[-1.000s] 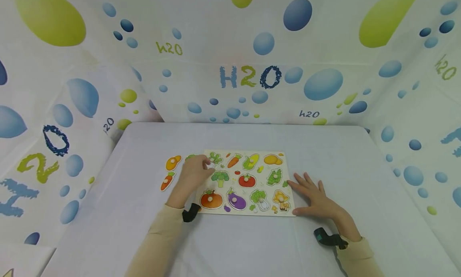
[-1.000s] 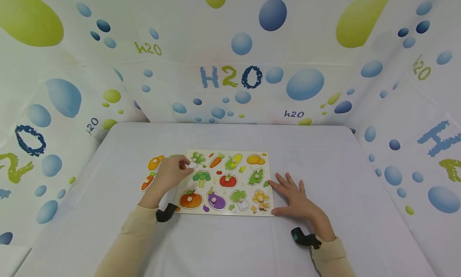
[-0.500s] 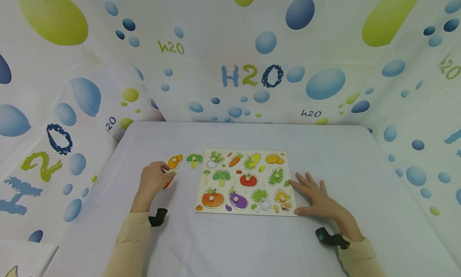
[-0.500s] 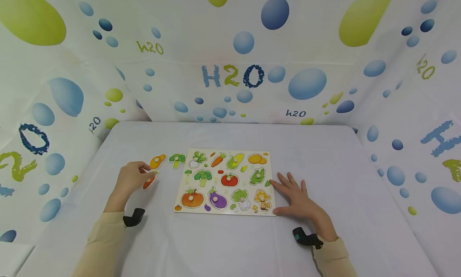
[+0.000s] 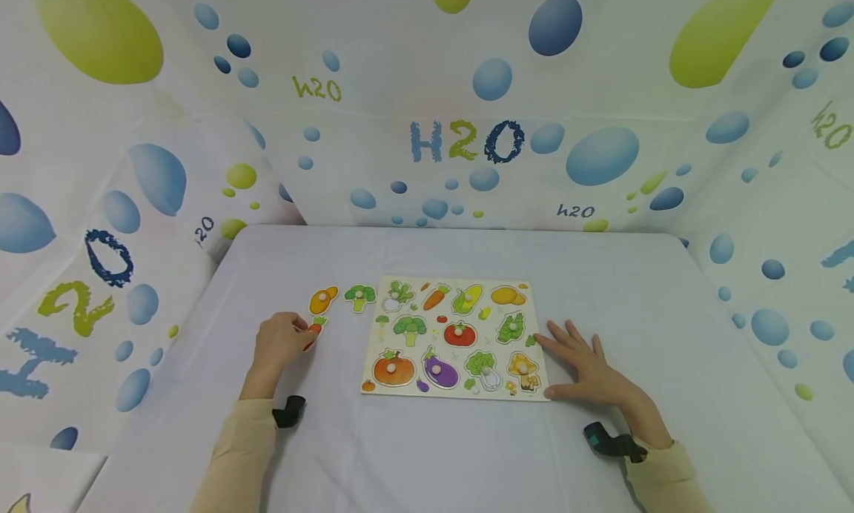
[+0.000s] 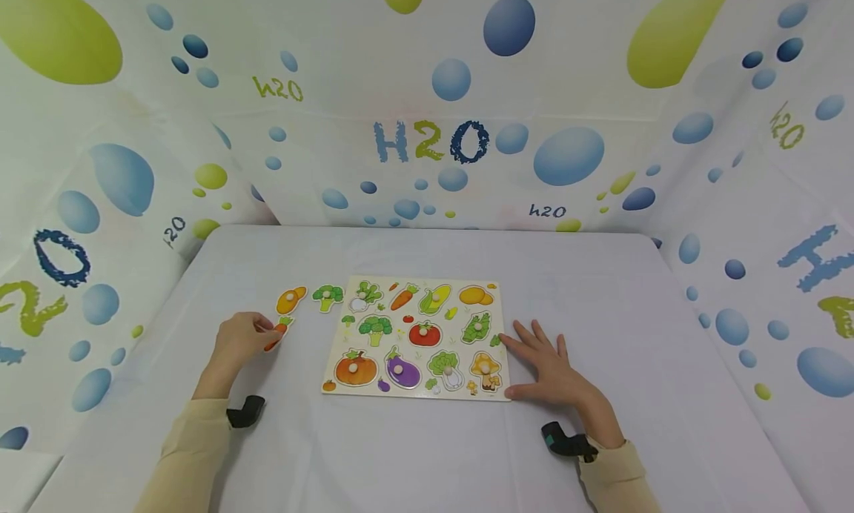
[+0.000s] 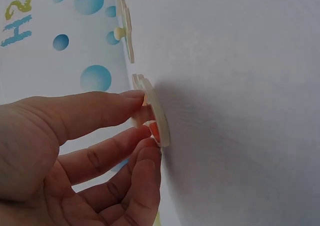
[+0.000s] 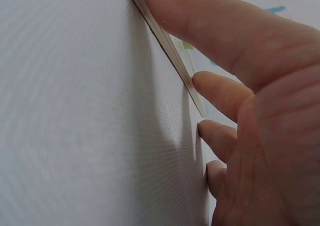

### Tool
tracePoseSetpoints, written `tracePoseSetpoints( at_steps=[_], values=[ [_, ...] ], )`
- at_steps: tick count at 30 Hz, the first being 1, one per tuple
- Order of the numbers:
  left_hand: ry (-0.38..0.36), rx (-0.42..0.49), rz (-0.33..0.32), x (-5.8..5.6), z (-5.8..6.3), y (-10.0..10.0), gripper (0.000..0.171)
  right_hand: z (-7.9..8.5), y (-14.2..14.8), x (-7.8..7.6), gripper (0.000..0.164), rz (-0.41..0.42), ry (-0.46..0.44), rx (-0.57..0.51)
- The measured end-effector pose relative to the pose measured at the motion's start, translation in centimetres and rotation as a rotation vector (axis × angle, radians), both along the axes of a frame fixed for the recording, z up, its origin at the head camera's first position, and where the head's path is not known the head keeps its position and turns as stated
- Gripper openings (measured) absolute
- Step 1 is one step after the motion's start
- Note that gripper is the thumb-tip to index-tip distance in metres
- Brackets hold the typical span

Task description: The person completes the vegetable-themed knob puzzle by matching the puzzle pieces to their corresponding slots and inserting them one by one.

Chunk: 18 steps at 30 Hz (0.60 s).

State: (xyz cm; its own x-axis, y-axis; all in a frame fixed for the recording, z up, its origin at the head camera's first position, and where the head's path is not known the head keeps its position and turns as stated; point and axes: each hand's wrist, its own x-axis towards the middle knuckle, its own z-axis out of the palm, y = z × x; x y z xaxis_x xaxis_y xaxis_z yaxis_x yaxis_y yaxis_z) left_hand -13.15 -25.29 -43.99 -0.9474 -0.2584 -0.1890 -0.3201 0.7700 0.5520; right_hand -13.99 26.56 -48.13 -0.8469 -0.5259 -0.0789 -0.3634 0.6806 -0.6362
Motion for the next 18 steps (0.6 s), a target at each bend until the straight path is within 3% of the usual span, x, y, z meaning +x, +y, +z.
tracePoseSetpoints(
  at_steps=[18],
  values=[
    [0.066,-0.010,0.002,-0.01,-0.64,0.24,0.015,-0.05,-0.08,-0.01,0.089,-0.013,-0.006,0.028]
  ],
)
